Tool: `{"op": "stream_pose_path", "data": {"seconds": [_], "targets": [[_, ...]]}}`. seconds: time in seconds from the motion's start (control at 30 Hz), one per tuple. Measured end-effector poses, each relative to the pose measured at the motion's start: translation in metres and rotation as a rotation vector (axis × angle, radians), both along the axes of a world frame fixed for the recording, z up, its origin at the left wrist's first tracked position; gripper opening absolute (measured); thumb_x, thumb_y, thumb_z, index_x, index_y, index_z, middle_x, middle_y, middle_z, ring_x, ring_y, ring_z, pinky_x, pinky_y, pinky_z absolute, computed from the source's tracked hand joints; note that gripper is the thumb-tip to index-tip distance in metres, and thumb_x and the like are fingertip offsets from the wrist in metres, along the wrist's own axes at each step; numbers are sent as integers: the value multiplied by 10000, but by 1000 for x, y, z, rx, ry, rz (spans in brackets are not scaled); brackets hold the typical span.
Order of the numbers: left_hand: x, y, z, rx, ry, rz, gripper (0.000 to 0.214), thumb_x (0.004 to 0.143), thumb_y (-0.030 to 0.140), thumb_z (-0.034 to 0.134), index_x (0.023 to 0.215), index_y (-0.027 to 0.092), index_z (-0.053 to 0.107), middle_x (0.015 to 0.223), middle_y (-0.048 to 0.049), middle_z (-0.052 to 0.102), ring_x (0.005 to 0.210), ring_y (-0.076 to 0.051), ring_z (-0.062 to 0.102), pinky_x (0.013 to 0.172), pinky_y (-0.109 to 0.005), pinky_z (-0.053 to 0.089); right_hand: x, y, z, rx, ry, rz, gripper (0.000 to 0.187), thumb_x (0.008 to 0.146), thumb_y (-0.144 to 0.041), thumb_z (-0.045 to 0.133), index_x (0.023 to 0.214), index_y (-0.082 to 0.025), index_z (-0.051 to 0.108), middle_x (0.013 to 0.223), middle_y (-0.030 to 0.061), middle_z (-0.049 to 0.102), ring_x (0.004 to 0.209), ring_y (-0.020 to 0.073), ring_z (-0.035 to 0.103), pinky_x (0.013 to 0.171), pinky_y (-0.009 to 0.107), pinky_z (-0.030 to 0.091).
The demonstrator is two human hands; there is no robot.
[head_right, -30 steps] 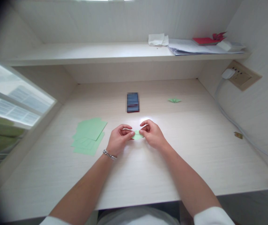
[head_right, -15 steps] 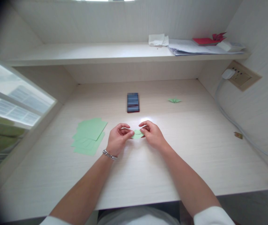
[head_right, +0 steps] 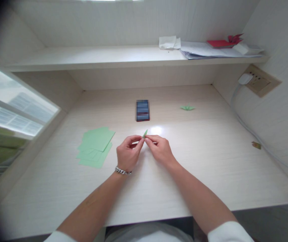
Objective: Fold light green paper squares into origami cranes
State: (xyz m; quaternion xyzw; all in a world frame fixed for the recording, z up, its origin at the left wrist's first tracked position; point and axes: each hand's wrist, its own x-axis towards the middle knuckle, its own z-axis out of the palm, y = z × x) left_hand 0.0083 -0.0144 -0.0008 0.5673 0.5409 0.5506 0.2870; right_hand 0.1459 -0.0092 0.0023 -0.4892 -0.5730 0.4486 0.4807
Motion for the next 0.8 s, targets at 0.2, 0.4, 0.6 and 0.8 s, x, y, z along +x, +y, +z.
{"op": "stream_pose_path", "data": {"seconds": [0.2, 0.4, 0.6, 0.8], "targets": [[0, -5, 1, 24, 119, -160, 237, 824, 277, 608, 1040, 220, 687, 1025, -55, 704, 874, -171, 673, 746, -283, 582, -1, 5, -9, -179, 298, 19, 353, 768, -429, 663, 1006, -173, 708, 1010, 81, 715, 915, 240, 663, 765, 341, 543], [-11, 5, 2, -38, 90, -55, 277, 771, 309, 664, 1025, 200, 674, 1009, -76, 677, 878, -179, 642, 706, -286, 561, 10, 12, -9, -242, 182, 4, 318, 734, -419, 688, 901, -149, 707, 818, 70, 705, 659, 169, 660, 630, 283, 524], [-16, 13, -3, -305, -158, -360, 265, 739, 351, 694, 919, 157, 680, 896, -70, 691, 744, -172, 657, 659, -283, 558, 16, 12, -4, -258, 55, 132, 251, 745, -389, 668, 812, -151, 714, 762, 57, 696, 605, 148, 624, 589, 261, 499], [-13, 11, -5, -372, -282, -405, 256, 702, 338, 728, 840, 135, 654, 825, -55, 668, 699, -161, 644, 614, -291, 572, 20, 11, 1, -188, -77, 174, 173, 767, -304, 627, 785, -169, 734, 780, 55, 716, 662, 168, 632, 612, 263, 487]]}}
